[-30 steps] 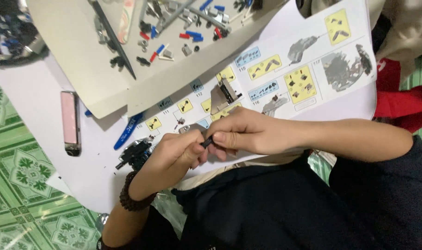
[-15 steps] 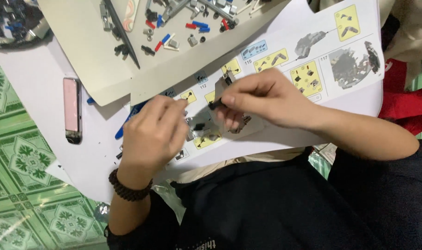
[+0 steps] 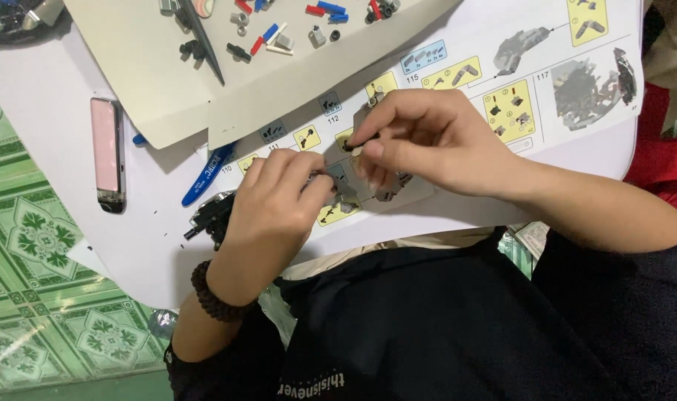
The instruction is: The person assembles a mechanical kit by hand, following a printed instruction manual. They pick small black and grey plastic parts from a tray, connect them into subassemblies, and then join the subassemblies into a larger structure. The person rotates the assembly to check fit and alignment throughout the process.
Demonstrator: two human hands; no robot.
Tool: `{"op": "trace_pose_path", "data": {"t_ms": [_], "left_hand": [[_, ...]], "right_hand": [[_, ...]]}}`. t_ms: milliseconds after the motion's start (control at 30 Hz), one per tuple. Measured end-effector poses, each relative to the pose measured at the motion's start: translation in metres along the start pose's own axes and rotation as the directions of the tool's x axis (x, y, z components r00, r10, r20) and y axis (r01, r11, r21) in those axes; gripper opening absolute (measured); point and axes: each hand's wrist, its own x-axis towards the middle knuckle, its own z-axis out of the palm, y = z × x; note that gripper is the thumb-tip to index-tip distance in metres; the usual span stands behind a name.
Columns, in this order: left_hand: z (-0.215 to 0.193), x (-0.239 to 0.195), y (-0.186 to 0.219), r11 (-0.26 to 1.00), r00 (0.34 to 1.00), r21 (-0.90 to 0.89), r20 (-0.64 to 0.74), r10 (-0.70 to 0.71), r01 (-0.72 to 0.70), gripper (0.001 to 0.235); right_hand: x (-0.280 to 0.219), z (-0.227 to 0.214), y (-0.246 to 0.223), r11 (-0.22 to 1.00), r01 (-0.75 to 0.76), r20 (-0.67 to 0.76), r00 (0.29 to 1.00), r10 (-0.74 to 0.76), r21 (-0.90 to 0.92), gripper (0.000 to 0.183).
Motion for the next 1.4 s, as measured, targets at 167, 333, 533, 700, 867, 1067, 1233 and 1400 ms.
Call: {"op": "trace_pose_path", "data": {"t_ms": [167, 333, 533, 700, 867, 1067, 1233, 1400], "left_hand": [[0.005, 0.001, 0.000, 0.995, 0.999, 0.091, 0.020, 0.034, -0.036, 0.012], [-0.001, 0.003, 0.000, 0.993, 0.998, -0.109, -0.046, -0.048, 0.042, 0.012], [-0.003, -0.002, 0.004, 0.747, 0.946, -0.628, -0.051, -0.321, 0.220, 0.012], [0.010, -0.008, 0.004, 0.244, 0.896, -0.919, 0.196, -0.399, 0.310, 0.021], [0.015, -0.011, 0.004, 0.173, 0.874, -0.942, 0.186, -0.448, 0.289, 0.027], [0.021, -0.013, 0.004, 0.203, 0.868, -0.946, 0.128, -0.480, 0.252, 0.021], [0.024, -0.012, 0.009, 0.235, 0.844, -0.942, 0.081, -0.530, 0.238, 0.021], [0.034, -0.013, 0.014, 0.260, 0.819, -0.946, 0.009, -0.574, 0.192, 0.027]], "right_hand": [[0.001, 0.005, -0.001, 0.991, 0.038, -0.025, 0.999, -0.041, -0.130, 0.003], [-0.001, 0.005, 0.002, 0.984, 0.082, 0.001, 0.997, -0.083, -0.158, 0.005], [-0.008, 0.007, 0.009, 0.979, 0.202, 0.078, 0.977, -0.200, -0.028, 0.012], [-0.009, 0.009, 0.016, 0.975, 0.221, 0.077, 0.972, -0.222, 0.024, 0.027], [-0.008, 0.011, 0.016, 0.973, 0.231, 0.065, 0.971, -0.229, -0.024, 0.032], [-0.005, 0.014, 0.017, 0.939, 0.321, 0.072, 0.947, -0.314, -0.122, 0.028], [-0.005, 0.018, 0.018, 0.878, 0.374, 0.087, 0.927, -0.366, -0.299, 0.027], [-0.004, 0.021, 0.020, 0.836, 0.429, 0.114, 0.902, -0.416, -0.342, 0.026]]}}
